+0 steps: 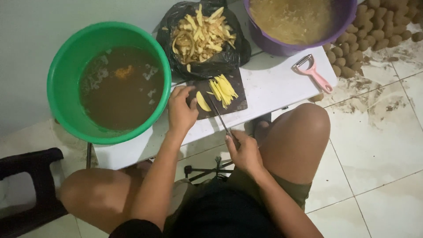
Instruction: Slicing peeled potatoes into thin strips for french fries using a knife on a cutting board.
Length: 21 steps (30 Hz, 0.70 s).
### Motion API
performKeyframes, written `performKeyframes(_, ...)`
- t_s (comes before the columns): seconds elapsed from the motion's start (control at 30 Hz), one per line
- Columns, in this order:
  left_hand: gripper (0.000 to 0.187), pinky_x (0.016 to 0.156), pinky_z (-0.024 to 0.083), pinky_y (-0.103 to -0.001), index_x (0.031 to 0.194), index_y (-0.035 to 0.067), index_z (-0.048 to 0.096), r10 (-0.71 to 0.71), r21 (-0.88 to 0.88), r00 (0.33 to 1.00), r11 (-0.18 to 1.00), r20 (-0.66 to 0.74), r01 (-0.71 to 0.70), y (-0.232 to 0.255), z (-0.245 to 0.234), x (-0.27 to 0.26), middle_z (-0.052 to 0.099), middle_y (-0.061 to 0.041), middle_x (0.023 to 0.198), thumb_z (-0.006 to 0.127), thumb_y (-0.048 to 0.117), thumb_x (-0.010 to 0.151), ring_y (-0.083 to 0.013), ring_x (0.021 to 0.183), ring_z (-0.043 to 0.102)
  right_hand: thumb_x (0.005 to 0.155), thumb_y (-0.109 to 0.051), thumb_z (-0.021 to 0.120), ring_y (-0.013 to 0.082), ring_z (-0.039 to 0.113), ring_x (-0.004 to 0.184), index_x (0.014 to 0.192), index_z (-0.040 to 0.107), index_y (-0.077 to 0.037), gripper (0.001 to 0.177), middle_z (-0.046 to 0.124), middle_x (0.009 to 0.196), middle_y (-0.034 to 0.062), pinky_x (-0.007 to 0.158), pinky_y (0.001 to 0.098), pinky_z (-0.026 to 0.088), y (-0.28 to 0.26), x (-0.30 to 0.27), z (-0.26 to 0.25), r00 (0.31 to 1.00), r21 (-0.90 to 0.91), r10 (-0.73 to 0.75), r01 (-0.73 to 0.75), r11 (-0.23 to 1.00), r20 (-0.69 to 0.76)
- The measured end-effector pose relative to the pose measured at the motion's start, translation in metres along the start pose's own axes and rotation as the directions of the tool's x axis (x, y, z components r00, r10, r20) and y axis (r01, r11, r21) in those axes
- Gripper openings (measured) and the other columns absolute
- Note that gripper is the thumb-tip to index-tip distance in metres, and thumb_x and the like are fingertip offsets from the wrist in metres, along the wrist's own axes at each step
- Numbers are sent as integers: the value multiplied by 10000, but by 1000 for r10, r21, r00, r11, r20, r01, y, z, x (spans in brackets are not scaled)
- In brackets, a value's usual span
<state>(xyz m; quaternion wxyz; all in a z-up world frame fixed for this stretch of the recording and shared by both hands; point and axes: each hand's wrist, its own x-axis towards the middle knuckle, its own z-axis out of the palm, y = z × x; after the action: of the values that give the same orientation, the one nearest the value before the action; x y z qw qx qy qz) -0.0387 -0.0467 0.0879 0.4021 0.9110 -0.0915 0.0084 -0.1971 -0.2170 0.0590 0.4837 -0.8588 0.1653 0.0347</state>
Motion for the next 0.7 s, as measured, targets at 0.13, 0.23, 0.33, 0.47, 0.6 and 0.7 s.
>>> performKeyframes(0.13, 208, 945, 549, -429, 1088, -2, 759, 189, 52, 969, 978, 161, -200, -32, 2, 1, 656, -143, 1037, 708, -33, 888, -364, 1066, 679, 983, -212, 654, 390, 720, 684, 1163, 727, 46, 323, 730, 809, 267, 549, 425, 512, -1, -2, 2, 1000, -3, 7, -7, 1000, 9)
performKeyframes(0.23, 167, 986, 524, -378, 1059, 11, 765, 329, 120, 896, 919, 297, -377, -47, 7, 3, 663, -121, 1026, 675, 11, 918, -307, 1128, 655, 980, -231, 651, 468, 729, 740, 1145, 732, 38, 326, 734, 826, 280, 564, 477, 542, 7, 1, 9, 999, -55, -32, 33, 998, 17)
performKeyframes(0.33, 144, 988, 527, -368, 1024, -6, 765, 494, 180, 799, 800, 342, -572, -56, 13, 9, 675, -135, 1012, 686, 36, 911, -302, 1125, 647, 979, -223, 650, 473, 733, 759, 1139, 724, 44, 321, 735, 834, 283, 576, 486, 547, 3, 2, 12, 1000, -48, -25, 25, 999, 10)
performKeyframes(0.47, 165, 988, 534, -382, 1019, -28, 754, 566, 166, 724, 731, 395, -662, -57, 11, 15, 689, -154, 1009, 662, 9, 887, -312, 1107, 657, 984, -248, 653, 454, 731, 733, 1131, 727, 17, 312, 727, 810, 269, 570, 480, 551, 2, 4, 17, 996, -113, -84, 82, 990, -7)
performKeyframes(0.6, 173, 963, 545, -386, 1030, -20, 750, 647, 104, 657, 678, 386, -728, -70, 15, 22, 689, -151, 1013, 681, 12, 874, -315, 1092, 667, 964, -284, 674, 477, 722, 734, 1141, 736, -42, 307, 725, 811, 260, 575, 532, 546, 4, 4, 26, 988, -228, -150, 138, 964, -34)
performKeyframes(0.7, 170, 971, 549, -385, 1047, -33, 749, 658, 60, 656, 688, 370, -723, -69, 11, 23, 703, -161, 1031, 667, -4, 901, -318, 1102, 675, 984, -291, 648, 427, 746, 708, 1148, 743, -50, 306, 740, 805, 237, 568, 469, 569, 1, 1, 28, 993, -221, -116, 105, 970, -37)
